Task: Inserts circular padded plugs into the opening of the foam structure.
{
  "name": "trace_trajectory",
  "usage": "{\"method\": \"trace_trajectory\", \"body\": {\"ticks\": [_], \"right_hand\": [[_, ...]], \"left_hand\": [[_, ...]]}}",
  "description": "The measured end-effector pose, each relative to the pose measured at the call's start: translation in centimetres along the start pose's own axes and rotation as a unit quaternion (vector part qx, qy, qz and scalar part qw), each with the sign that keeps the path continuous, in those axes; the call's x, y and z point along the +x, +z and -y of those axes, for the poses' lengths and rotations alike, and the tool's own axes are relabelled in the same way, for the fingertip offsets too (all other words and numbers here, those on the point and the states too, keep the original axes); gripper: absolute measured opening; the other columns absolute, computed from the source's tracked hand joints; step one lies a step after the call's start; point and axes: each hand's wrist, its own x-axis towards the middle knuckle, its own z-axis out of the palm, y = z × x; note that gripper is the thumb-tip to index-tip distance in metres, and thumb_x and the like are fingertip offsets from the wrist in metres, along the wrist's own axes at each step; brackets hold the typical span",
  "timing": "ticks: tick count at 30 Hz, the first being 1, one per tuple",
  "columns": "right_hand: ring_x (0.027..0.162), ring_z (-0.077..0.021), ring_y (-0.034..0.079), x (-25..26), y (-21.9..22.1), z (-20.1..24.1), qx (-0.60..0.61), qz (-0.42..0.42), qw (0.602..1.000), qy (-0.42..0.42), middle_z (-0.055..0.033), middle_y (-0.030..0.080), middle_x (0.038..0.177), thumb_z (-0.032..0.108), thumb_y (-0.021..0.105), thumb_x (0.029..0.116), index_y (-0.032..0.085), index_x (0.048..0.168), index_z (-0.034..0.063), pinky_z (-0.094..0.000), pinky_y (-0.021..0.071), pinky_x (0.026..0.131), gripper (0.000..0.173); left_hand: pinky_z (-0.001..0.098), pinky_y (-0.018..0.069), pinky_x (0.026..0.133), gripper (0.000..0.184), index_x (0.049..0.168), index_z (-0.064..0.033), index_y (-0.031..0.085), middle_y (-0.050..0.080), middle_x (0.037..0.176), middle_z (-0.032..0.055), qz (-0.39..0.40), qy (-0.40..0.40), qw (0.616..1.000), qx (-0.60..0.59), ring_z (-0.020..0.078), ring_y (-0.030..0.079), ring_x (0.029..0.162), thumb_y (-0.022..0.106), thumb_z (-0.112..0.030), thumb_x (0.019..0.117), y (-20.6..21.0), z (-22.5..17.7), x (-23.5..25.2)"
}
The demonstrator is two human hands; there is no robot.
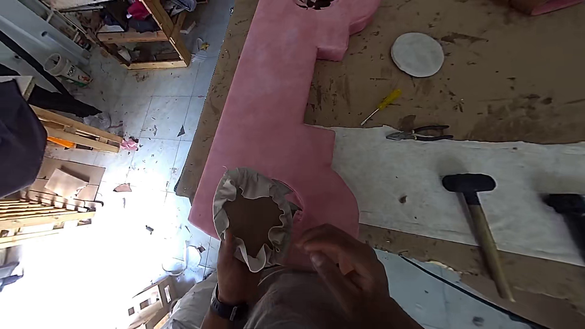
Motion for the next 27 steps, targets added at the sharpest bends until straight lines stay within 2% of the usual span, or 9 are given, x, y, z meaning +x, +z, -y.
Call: {"method": "trace_trajectory", "body": {"ticks": [2, 5, 9, 14, 18, 21, 23, 25, 27], "right_hand": [[0.083, -0.0116, 0.066, -0.4, -0.7, -0.2, -0.041, 0.001, 0.998, 0.049, -0.0014, 0.069, 0.098, 0.031, 0.059, 0.1035, 0.068, 0.122, 0.0132, -0.0288, 0.0588, 0.067, 0.027], [0.071, -0.0084, 0.063, -1.0, -0.8, -0.3, -0.093, 0.087, 0.986, 0.111, 0.0025, 0.067, 0.088, 0.044, 0.068, 0.0982, 0.058, 0.141, 0.0200, -0.0281, 0.0564, 0.060, 0.050], [0.066, -0.0068, 0.061, -1.2, 0.8, -1.3, -0.123, 0.119, 0.981, 0.087, 0.0037, 0.068, 0.086, 0.041, 0.069, 0.0981, 0.065, 0.134, 0.0226, -0.0279, 0.0557, 0.059, 0.041], [0.083, -0.0076, 0.070, 0.1, 0.2, -1.8, -0.029, 0.060, 0.979, 0.193, 0.0041, 0.073, 0.099, 0.037, 0.058, 0.1055, 0.070, 0.123, 0.0172, -0.0282, 0.0626, 0.071, 0.029], [0.111, -0.0252, 0.071, 0.8, -0.8, -1.1, 0.142, 0.029, 0.947, 0.288, -0.0054, 0.071, 0.125, 0.052, 0.053, 0.1042, 0.062, 0.136, 0.0116, -0.0429, 0.0662, 0.083, 0.052], [0.121, -0.0279, 0.067, 1.0, 0.0, -0.5, 0.177, 0.017, 0.937, 0.299, -0.0077, 0.065, 0.137, 0.056, 0.053, 0.1030, 0.056, 0.144, 0.0118, -0.0470, 0.0637, 0.093, 0.061], [0.123, -0.0292, 0.065, 1.0, 1.1, -0.4, 0.195, -0.005, 0.939, 0.285, -0.0100, 0.063, 0.138, 0.056, 0.054, 0.1021, 0.053, 0.144, 0.0109, -0.0481, 0.0623, 0.096, 0.062], [0.121, -0.0282, 0.066, 0.5, 2.7, -0.5, 0.212, -0.059, 0.936, 0.274, -0.0119, 0.062, 0.137, 0.056, 0.061, 0.0984, 0.045, 0.149, 0.0060, -0.0473, 0.0622, 0.096, 0.073], [0.115, -0.0250, 0.068, -0.3, 5.0, -0.9, 0.215, -0.150, 0.927, 0.268, -0.0125, 0.065, 0.130, 0.050, 0.066, 0.0973, 0.042, 0.148, 0.0016, -0.0429, 0.0618, 0.095, 0.074]], "left_hand": [[0.0519, 0.0552, 0.099, 0.052, 0.127, -0.0107, 0.066, 0.071, 0.120, 0.0160, 0.020, 0.002, 1.000, 0.002, 0.0281, 0.068, 0.115, 0.062, -0.053, 0.0966, 0.4, 0.0, 0.2], [0.0524, 0.0559, 0.098, 0.058, 0.126, -0.0127, 0.067, 0.072, 0.119, 0.0151, 0.009, -0.008, 1.000, 0.014, 0.0278, 0.069, 0.114, 0.065, -0.059, 0.0917, 1.4, 0.1, 0.3], [0.0532, 0.0568, 0.096, 0.048, 0.121, -0.0065, 0.068, 0.072, 0.116, 0.0185, 0.006, -0.027, 0.999, 0.025, 0.0299, 0.070, 0.110, 0.070, -0.045, 0.0925, 2.0, 0.5, 0.3], [0.0500, 0.0542, 0.100, 0.036, 0.131, -0.0063, 0.058, 0.069, 0.121, 0.0158, 0.062, -0.028, 0.987, 0.144, 0.0263, 0.067, 0.114, 0.064, -0.021, 0.0979, 0.3, 0.5, 0.7], [0.0475, 0.0527, 0.104, 0.043, 0.142, -0.0096, 0.048, 0.065, 0.128, 0.0117, 0.109, -0.003, 0.962, 0.249, 0.0233, 0.064, 0.119, 0.060, -0.017, 0.1011, -0.8, -0.3, 1.5], [0.0467, 0.0534, 0.104, 0.052, 0.149, -0.0107, 0.041, 0.064, 0.132, 0.0109, 0.144, -0.022, 0.947, 0.286, 0.0233, 0.064, 0.120, 0.061, -0.019, 0.1014, -1.5, -0.7, 2.2], [0.0433, 0.0561, 0.101, 0.060, 0.152, -0.0078, 0.037, 0.064, 0.133, 0.0086, 0.172, -0.030, 0.906, 0.385, 0.0203, 0.064, 0.119, 0.064, -0.026, 0.1007, -1.7, -1.1, 2.5], [0.0443, 0.0514, 0.110, 0.061, 0.155, -0.0081, 0.040, 0.055, 0.148, 0.0061, 0.266, -0.001, 0.794, 0.546, 0.0190, 0.056, 0.133, 0.061, -0.029, 0.1017, -2.2, -1.6, 3.4], [0.0636, 0.0257, 0.126, 0.065, 0.159, -0.0250, 0.040, 0.027, 0.169, 0.0094, 0.389, 0.058, 0.653, 0.648, 0.0322, 0.024, 0.156, 0.061, -0.041, 0.0998, -3.5, -2.1, 4.9]]}}
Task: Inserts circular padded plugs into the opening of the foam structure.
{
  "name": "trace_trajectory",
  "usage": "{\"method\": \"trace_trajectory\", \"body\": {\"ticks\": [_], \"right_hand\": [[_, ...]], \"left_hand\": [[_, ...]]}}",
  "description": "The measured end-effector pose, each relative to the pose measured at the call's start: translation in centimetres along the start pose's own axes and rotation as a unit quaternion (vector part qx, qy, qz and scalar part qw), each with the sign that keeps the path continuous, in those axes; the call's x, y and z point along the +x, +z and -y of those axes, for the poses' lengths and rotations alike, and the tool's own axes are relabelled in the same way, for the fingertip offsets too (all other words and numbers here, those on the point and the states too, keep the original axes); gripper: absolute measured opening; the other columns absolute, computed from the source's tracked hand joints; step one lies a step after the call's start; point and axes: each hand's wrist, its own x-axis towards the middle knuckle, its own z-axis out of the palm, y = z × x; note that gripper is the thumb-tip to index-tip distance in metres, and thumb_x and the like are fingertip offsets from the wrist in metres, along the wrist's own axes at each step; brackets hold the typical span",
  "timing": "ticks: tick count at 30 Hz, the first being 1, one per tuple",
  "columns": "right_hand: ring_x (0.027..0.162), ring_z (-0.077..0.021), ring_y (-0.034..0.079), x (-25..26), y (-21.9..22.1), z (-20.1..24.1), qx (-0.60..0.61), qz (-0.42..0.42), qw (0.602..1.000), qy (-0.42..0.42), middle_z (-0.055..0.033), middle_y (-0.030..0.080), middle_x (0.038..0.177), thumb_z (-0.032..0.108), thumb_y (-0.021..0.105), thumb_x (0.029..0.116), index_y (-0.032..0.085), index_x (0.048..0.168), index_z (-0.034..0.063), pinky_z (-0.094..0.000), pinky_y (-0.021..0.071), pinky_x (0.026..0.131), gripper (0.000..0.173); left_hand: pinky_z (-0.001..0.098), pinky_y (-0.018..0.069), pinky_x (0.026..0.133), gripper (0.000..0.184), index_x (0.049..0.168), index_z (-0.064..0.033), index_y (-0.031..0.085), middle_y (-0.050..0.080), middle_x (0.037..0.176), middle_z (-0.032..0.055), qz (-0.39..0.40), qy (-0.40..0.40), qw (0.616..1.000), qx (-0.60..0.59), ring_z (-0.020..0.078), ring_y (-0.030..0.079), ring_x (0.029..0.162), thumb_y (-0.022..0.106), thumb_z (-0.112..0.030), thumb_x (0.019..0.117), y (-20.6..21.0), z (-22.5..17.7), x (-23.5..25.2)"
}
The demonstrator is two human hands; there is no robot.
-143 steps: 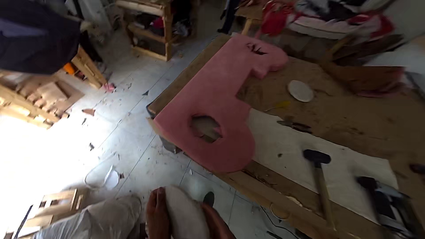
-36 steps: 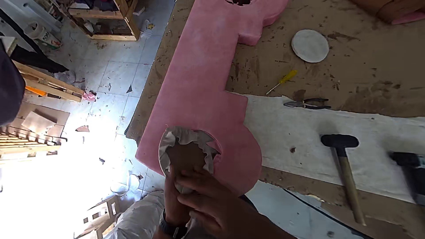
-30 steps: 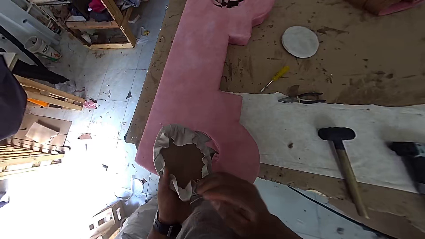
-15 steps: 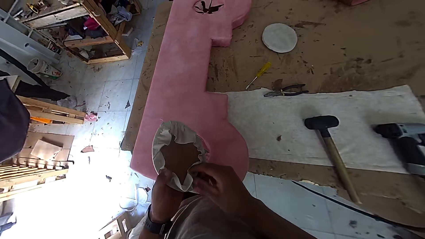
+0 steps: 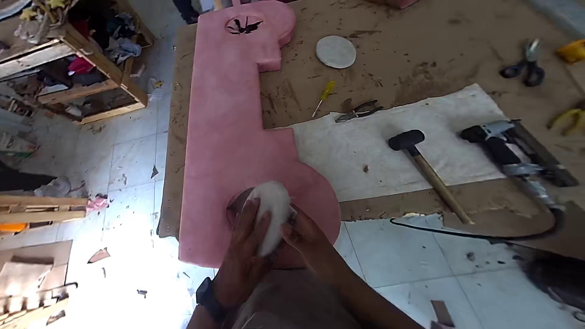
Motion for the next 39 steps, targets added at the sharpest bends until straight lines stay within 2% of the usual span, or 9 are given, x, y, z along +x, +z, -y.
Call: {"method": "trace_trajectory", "body": {"ticks": [3, 5, 7, 12, 17, 22, 25, 30, 39], "right_hand": [[0.107, -0.0278, 0.071, -0.3, 1.8, -4.3, 0.044, -0.129, 0.990, -0.037, -0.0177, 0.070, 0.119, 0.028, 0.068, 0.1004, 0.053, 0.138, -0.0041, -0.0440, 0.0613, 0.094, 0.052], [0.107, -0.0300, 0.070, -0.5, 2.4, -7.0, 0.074, -0.154, 0.984, -0.052, -0.0200, 0.069, 0.119, 0.024, 0.066, 0.1008, 0.054, 0.136, -0.0052, -0.0462, 0.0605, 0.093, 0.047], [0.107, -0.0300, 0.070, -0.9, 3.4, -8.6, 0.103, -0.143, 0.982, -0.064, -0.0200, 0.068, 0.120, 0.024, 0.065, 0.1015, 0.053, 0.136, -0.0048, -0.0475, 0.0603, 0.093, 0.046], [0.111, -0.0281, 0.069, -1.3, 4.8, -10.1, 0.151, -0.100, 0.978, -0.107, -0.0180, 0.068, 0.124, 0.064, 0.043, 0.1020, 0.052, 0.138, -0.0021, -0.0490, 0.0574, 0.097, 0.076], [0.100, -0.0235, 0.072, -1.3, 5.5, -8.9, 0.100, -0.100, 0.981, -0.134, -0.0152, 0.072, 0.111, 0.049, 0.043, 0.1084, 0.068, 0.120, 0.0010, -0.0451, 0.0605, 0.089, 0.055], [0.104, -0.0210, 0.069, -1.3, 5.9, -9.5, 0.144, 0.001, 0.979, -0.146, -0.0129, 0.069, 0.117, 0.023, 0.052, 0.1084, 0.066, 0.127, 0.0039, -0.0439, 0.0586, 0.093, 0.030], [0.105, -0.0235, 0.069, -1.6, 5.5, -9.5, 0.083, -0.017, 0.989, -0.122, -0.0142, 0.069, 0.119, 0.021, 0.049, 0.1096, 0.062, 0.133, 0.0012, -0.0448, 0.0592, 0.094, 0.033], [0.097, -0.0282, 0.072, -2.2, 0.8, -8.6, -0.100, -0.257, 0.961, -0.038, -0.0120, 0.072, 0.112, 0.023, 0.050, 0.1085, 0.067, 0.129, 0.0092, -0.0452, 0.0631, 0.081, 0.030], [0.078, -0.0239, 0.074, 1.8, -3.4, -6.1, -0.201, -0.179, 0.962, 0.046, -0.0068, 0.076, 0.096, 0.026, 0.067, 0.1015, 0.068, 0.126, 0.0144, -0.0425, 0.0654, 0.069, 0.027]], "left_hand": [[0.0717, 0.0138, 0.125, 0.079, 0.154, -0.0415, 0.045, 0.015, 0.173, 0.0083, 0.038, 0.052, 0.996, 0.067, 0.0380, 0.008, 0.159, 0.070, -0.068, 0.0842, -2.4, 3.1, -0.4], [0.0658, 0.0256, 0.125, 0.099, 0.153, -0.0333, 0.047, 0.017, 0.172, 0.0074, 0.014, 0.029, 0.997, 0.073, 0.0336, 0.013, 0.159, 0.083, -0.070, 0.0688, -3.8, 5.0, -0.5], [0.0611, 0.0275, 0.125, 0.126, 0.161, -0.0281, 0.034, 0.010, 0.173, 0.0048, 0.036, 0.000, 0.990, 0.134, 0.0281, 0.011, 0.159, 0.086, -0.075, 0.0570, -5.1, 5.8, 0.2], [0.0550, 0.0365, 0.121, 0.136, 0.162, -0.0342, 0.029, 0.015, 0.172, -0.0016, 0.094, 0.025, 0.982, 0.162, 0.0223, 0.017, 0.158, 0.087, -0.076, 0.0466, -7.2, 6.0, 1.6], [0.0547, 0.0381, 0.121, 0.134, 0.160, -0.0304, 0.034, 0.020, 0.170, 0.0012, 0.082, 0.071, 0.988, 0.109, 0.0249, 0.022, 0.156, 0.090, -0.073, 0.0463, -8.3, 6.2, 1.2], [0.0556, 0.0404, 0.120, 0.134, 0.161, -0.0289, 0.033, 0.019, 0.170, 0.0056, 0.076, 0.110, 0.988, 0.075, 0.0288, 0.023, 0.155, 0.093, -0.067, 0.0465, -9.1, 6.7, 0.4], [0.0569, 0.0381, 0.121, 0.131, 0.159, -0.0301, 0.036, 0.020, 0.170, 0.0056, 0.079, 0.108, 0.985, 0.110, 0.0286, 0.023, 0.156, 0.092, -0.070, 0.0473, -9.4, 7.0, 0.2], [0.0600, 0.0308, 0.121, 0.125, 0.157, -0.0334, 0.042, 0.023, 0.169, 0.0042, 0.051, 0.066, 0.971, 0.223, 0.0293, 0.020, 0.156, 0.086, -0.077, 0.0485, -8.1, 8.1, 1.5], [0.0584, 0.0251, 0.123, 0.122, 0.160, -0.0389, 0.034, 0.016, 0.172, -0.0017, 0.139, 0.065, 0.948, 0.279, 0.0267, 0.012, 0.158, 0.082, -0.080, 0.0549, -3.7, 8.6, 6.5]]}}
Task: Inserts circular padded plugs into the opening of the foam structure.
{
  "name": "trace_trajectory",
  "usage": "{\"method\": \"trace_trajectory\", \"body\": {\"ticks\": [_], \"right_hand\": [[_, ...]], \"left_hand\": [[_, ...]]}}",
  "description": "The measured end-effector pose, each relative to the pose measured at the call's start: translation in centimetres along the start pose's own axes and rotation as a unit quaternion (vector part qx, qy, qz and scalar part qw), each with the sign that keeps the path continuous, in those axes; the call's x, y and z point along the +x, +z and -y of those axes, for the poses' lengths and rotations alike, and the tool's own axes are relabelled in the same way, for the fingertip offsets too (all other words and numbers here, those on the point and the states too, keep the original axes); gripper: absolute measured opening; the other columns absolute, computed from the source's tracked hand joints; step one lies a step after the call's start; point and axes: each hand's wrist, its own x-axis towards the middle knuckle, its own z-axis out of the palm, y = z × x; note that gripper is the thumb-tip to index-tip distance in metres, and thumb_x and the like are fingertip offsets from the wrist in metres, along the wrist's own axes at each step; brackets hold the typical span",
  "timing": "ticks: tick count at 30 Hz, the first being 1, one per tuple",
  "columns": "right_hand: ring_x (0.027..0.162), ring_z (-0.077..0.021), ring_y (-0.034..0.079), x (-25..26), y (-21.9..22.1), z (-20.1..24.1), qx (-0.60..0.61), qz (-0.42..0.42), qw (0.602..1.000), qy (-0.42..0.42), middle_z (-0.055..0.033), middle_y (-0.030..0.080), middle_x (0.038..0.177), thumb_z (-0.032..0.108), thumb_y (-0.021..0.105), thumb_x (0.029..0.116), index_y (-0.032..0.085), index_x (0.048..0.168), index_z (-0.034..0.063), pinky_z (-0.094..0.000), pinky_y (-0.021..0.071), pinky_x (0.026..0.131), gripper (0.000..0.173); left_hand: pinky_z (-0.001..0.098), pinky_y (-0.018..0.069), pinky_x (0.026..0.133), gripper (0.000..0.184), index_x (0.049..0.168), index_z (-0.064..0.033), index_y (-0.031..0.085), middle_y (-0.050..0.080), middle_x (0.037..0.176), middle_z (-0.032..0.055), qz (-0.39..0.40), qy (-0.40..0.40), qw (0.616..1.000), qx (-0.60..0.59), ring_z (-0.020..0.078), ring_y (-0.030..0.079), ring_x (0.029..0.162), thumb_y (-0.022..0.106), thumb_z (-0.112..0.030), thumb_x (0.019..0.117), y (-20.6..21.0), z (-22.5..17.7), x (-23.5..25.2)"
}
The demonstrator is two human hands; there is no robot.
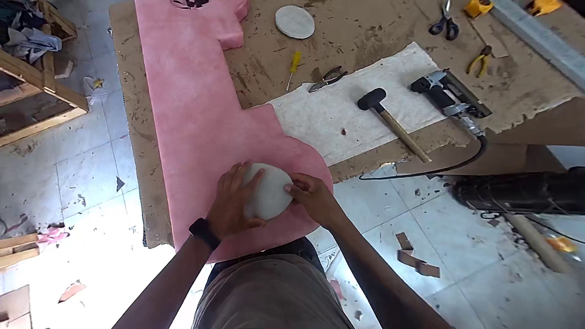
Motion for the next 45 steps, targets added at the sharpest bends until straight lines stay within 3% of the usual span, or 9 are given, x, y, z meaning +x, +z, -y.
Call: {"method": "trace_trajectory", "body": {"ticks": [2, 4, 6, 8, 24, 35, 38, 41, 45], "right_hand": [[0.081, -0.0249, 0.074, 0.7, -1.0, -0.6, 0.008, -0.005, 1.000, 0.008, -0.0091, 0.076, 0.098, 0.022, 0.065, 0.1021, 0.068, 0.128, 0.0114, -0.0432, 0.0650, 0.071, 0.028], [0.085, -0.0261, 0.074, 1.1, -2.0, -1.3, 0.018, -0.010, 1.000, 0.019, -0.0109, 0.075, 0.101, 0.020, 0.065, 0.1018, 0.067, 0.128, 0.0091, -0.0446, 0.0646, 0.075, 0.028], [0.088, -0.0263, 0.074, 1.3, -2.4, -2.0, 0.027, -0.007, 0.999, 0.030, -0.0116, 0.075, 0.103, 0.019, 0.066, 0.1012, 0.068, 0.128, 0.0098, -0.0448, 0.0644, 0.079, 0.028], [0.089, -0.0271, 0.074, 1.4, -2.0, -2.0, 0.037, 0.008, 0.998, 0.043, -0.0126, 0.075, 0.102, 0.018, 0.067, 0.1008, 0.069, 0.126, 0.0100, -0.0445, 0.0640, 0.079, 0.026], [0.085, -0.0292, 0.076, 3.8, 0.7, 0.5, -0.082, 0.083, 0.986, 0.120, -0.0126, 0.076, 0.100, 0.023, 0.063, 0.1035, 0.068, 0.123, 0.0093, -0.0472, 0.0668, 0.075, 0.025], [0.077, -0.0209, 0.077, 5.9, -0.1, 2.5, -0.253, 0.162, 0.945, 0.127, -0.0044, 0.076, 0.094, 0.034, 0.063, 0.1029, 0.067, 0.117, 0.0142, -0.0418, 0.0677, 0.069, 0.025], [0.084, -0.0244, 0.077, 5.7, -0.3, 3.0, -0.210, 0.174, 0.954, 0.125, -0.0068, 0.076, 0.100, 0.029, 0.062, 0.1039, 0.066, 0.120, 0.0126, -0.0439, 0.0674, 0.072, 0.024], [0.089, -0.0292, 0.076, 5.1, 0.1, 2.8, -0.128, 0.150, 0.975, 0.103, -0.0125, 0.075, 0.104, 0.021, 0.062, 0.1039, 0.065, 0.126, 0.0086, -0.0480, 0.0663, 0.077, 0.026], [0.095, -0.0275, 0.074, 4.5, 0.2, 2.4, -0.086, 0.137, 0.982, 0.095, -0.0112, 0.074, 0.111, 0.022, 0.059, 0.1053, 0.064, 0.133, 0.0109, -0.0475, 0.0649, 0.081, 0.030]], "left_hand": [[0.0577, 0.0232, 0.126, 0.107, 0.159, -0.0304, 0.040, 0.021, 0.171, -0.0008, -0.026, -0.026, 0.997, -0.064, 0.0244, 0.015, 0.158, 0.074, -0.078, 0.0696, -1.7, 1.6, -0.4], [0.0541, 0.0327, 0.123, 0.082, 0.155, -0.0187, 0.046, 0.032, 0.167, 0.0037, -0.106, -0.091, 0.979, -0.149, 0.0235, 0.029, 0.154, 0.074, -0.055, 0.0872, -3.9, 3.2, -2.2], [0.0457, 0.0537, 0.106, 0.059, 0.149, -0.0175, 0.052, 0.051, 0.150, 0.0041, -0.199, -0.175, 0.943, -0.199, 0.0190, 0.055, 0.133, 0.071, -0.032, 0.0954, -4.2, 4.2, -4.8], [0.0420, 0.0615, 0.090, 0.046, 0.143, -0.0173, 0.057, 0.065, 0.131, 0.0031, -0.204, -0.245, 0.921, -0.222, 0.0164, 0.068, 0.109, 0.065, -0.028, 0.0996, -3.2, 3.4, -6.5], [0.0357, 0.0621, 0.090, 0.035, 0.132, -0.0204, 0.067, 0.067, 0.123, -0.0017, -0.179, -0.316, 0.902, -0.236, 0.0092, 0.068, 0.104, 0.069, -0.021, 0.0976, 0.3, 1.1, -7.0], [0.0504, 0.0378, 0.118, 0.040, 0.123, -0.0210, 0.074, 0.062, 0.140, -0.0044, -0.223, -0.226, 0.939, -0.130, 0.0200, 0.044, 0.143, 0.074, -0.042, 0.0890, 1.9, 2.0, -9.0], [0.0555, 0.0261, 0.125, 0.069, 0.136, -0.0285, 0.066, 0.048, 0.156, -0.0033, -0.156, -0.165, 0.963, -0.145, 0.0249, 0.029, 0.152, 0.079, -0.063, 0.0777, 2.3, -0.1, -6.3], [0.0671, 0.0113, 0.124, 0.117, 0.158, -0.0404, 0.037, 0.016, 0.172, 0.0020, -0.034, -0.116, 0.989, -0.083, 0.0333, 0.005, 0.159, 0.078, -0.082, 0.0574, 2.3, -2.1, -2.1], [0.0731, 0.0058, 0.120, 0.124, 0.160, -0.0363, 0.033, 0.027, 0.168, 0.0055, 0.025, -0.048, 0.999, -0.010, 0.0350, 0.012, 0.157, 0.078, -0.081, 0.0528, 3.2, -1.6, 2.1]]}}
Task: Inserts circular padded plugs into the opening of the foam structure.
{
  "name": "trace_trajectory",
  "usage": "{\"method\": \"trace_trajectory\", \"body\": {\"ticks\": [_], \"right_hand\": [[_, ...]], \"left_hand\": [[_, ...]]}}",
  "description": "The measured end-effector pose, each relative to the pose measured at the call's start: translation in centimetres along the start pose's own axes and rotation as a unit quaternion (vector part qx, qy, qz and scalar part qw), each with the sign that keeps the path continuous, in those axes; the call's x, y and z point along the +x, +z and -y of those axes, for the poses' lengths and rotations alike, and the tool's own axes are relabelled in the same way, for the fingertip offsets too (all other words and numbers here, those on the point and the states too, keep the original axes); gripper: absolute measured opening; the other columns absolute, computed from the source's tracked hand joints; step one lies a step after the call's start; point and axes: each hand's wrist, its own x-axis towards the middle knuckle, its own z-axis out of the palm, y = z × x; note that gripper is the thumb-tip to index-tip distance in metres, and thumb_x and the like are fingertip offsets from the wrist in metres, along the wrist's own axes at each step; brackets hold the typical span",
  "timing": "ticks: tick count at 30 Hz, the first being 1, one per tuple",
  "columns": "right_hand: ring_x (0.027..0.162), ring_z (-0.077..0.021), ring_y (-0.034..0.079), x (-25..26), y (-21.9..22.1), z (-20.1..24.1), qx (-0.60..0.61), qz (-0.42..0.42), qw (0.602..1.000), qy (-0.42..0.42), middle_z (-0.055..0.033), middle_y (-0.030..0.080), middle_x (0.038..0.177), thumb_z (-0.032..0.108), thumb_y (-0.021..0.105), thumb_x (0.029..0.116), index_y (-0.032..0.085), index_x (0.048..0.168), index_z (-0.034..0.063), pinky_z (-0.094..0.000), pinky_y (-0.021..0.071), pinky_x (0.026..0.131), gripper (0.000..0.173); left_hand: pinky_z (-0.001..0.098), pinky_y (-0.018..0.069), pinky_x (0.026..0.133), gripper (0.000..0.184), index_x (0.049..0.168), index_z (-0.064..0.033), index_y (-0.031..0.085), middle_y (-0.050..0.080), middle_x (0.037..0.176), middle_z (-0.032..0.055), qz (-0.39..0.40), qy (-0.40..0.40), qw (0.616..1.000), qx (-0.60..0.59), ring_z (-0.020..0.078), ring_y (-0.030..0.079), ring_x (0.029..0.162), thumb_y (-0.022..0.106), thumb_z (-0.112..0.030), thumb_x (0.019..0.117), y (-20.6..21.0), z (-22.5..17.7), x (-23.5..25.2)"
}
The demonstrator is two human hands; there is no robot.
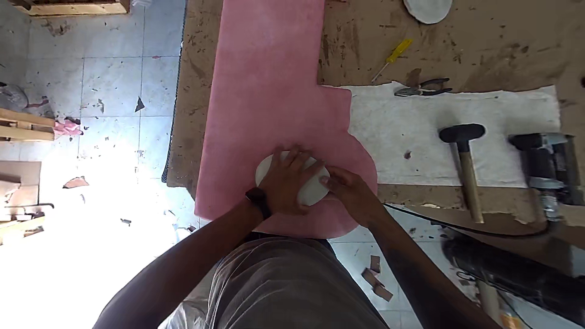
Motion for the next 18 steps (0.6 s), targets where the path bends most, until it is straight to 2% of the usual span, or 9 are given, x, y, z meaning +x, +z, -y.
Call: {"method": "trace_trajectory", "body": {"ticks": [2, 4, 6, 7, 10, 13, 16, 18], "right_hand": [[0.099, -0.0243, 0.074, -0.5, -1.1, 0.5, -0.016, -0.003, 1.000, -0.009, -0.0079, 0.074, 0.116, 0.023, 0.058, 0.1058, 0.065, 0.135, 0.0127, -0.0453, 0.0643, 0.086, 0.032], [0.102, -0.0205, 0.073, -1.2, -2.7, 0.7, -0.038, -0.069, 0.996, -0.037, -0.0042, 0.074, 0.116, 0.026, 0.059, 0.1053, 0.069, 0.130, 0.0141, -0.0444, 0.0626, 0.091, 0.029], [0.095, -0.0194, 0.074, -2.1, -4.0, 0.5, -0.055, -0.154, 0.986, -0.042, -0.0029, 0.075, 0.109, 0.030, 0.059, 0.1053, 0.071, 0.123, 0.0159, -0.0440, 0.0648, 0.083, 0.026], [0.090, -0.0194, 0.075, -2.5, -4.1, 0.3, -0.053, -0.168, 0.984, -0.035, -0.0039, 0.075, 0.105, 0.030, 0.058, 0.1060, 0.071, 0.121, 0.0146, -0.0434, 0.0657, 0.079, 0.025], [0.088, -0.0166, 0.075, -2.9, -2.1, -1.0, -0.045, -0.134, 0.990, -0.018, -0.0024, 0.076, 0.100, 0.031, 0.053, 0.1074, 0.071, 0.120, 0.0139, -0.0423, 0.0649, 0.081, 0.028], [0.083, -0.0152, 0.074, -2.6, -0.5, -1.6, -0.043, -0.140, 0.989, -0.010, -0.0014, 0.076, 0.093, 0.036, 0.051, 0.1079, 0.074, 0.116, 0.0159, -0.0427, 0.0633, 0.078, 0.032], [0.088, -0.0182, 0.075, -3.2, -0.1, -0.9, -0.002, -0.134, 0.991, 0.001, -0.0036, 0.075, 0.101, 0.041, 0.053, 0.1068, 0.069, 0.122, 0.0163, -0.0458, 0.0644, 0.081, 0.033], [0.091, -0.0185, 0.075, -4.0, -0.4, -1.0, 0.005, -0.163, 0.987, -0.011, -0.0034, 0.073, 0.113, 0.037, 0.056, 0.1060, 0.065, 0.129, 0.0183, -0.0463, 0.0655, 0.081, 0.031]], "left_hand": [[0.0722, 0.0063, 0.121, 0.123, 0.159, -0.0347, 0.036, 0.036, 0.163, 0.0034, -0.009, 0.011, 1.000, 0.010, 0.0310, 0.020, 0.156, 0.075, -0.083, 0.0531, 0.2, 0.3, 0.4], [0.0706, 0.0077, 0.122, 0.119, 0.157, -0.0342, 0.039, 0.039, 0.161, 0.0013, -0.017, 0.013, 1.000, 0.013, 0.0284, 0.022, 0.155, 0.075, -0.082, 0.0544, 0.2, 0.3, 0.4], [0.0695, 0.0074, 0.123, 0.116, 0.156, -0.0338, 0.042, 0.039, 0.160, -0.0006, -0.022, 0.014, 0.999, 0.021, 0.0266, 0.021, 0.155, 0.073, -0.084, 0.0558, 0.5, 0.3, 0.4], [0.0693, 0.0074, 0.123, 0.115, 0.155, -0.0328, 0.044, 0.040, 0.160, -0.0004, -0.027, 0.016, 0.999, 0.029, 0.0266, 0.021, 0.155, 0.072, -0.085, 0.0565, 0.6, 0.3, 0.5], [0.0685, 0.0077, 0.124, 0.115, 0.155, -0.0294, 0.046, 0.041, 0.160, 0.0019, -0.030, 0.023, 0.998, 0.045, 0.0277, 0.023, 0.155, 0.070, -0.086, 0.0577, 0.6, 0.1, 0.7], [0.0687, 0.0082, 0.123, 0.118, 0.155, -0.0285, 0.045, 0.041, 0.160, 0.0021, -0.030, 0.026, 0.998, 0.057, 0.0282, 0.023, 0.155, 0.069, -0.089, 0.0561, 0.9, 0.4, 0.8], [0.0682, 0.0064, 0.124, 0.118, 0.156, -0.0276, 0.043, 0.038, 0.162, 0.0020, -0.024, 0.029, 0.997, 0.068, 0.0283, 0.019, 0.157, 0.068, -0.089, 0.0583, 0.9, 0.6, 0.5], [0.0675, 0.0064, 0.124, 0.118, 0.157, -0.0279, 0.043, 0.037, 0.163, 0.0010, -0.016, 0.030, 0.996, 0.076, 0.0280, 0.018, 0.157, 0.067, -0.089, 0.0589, 1.0, 0.5, 0.8]]}}
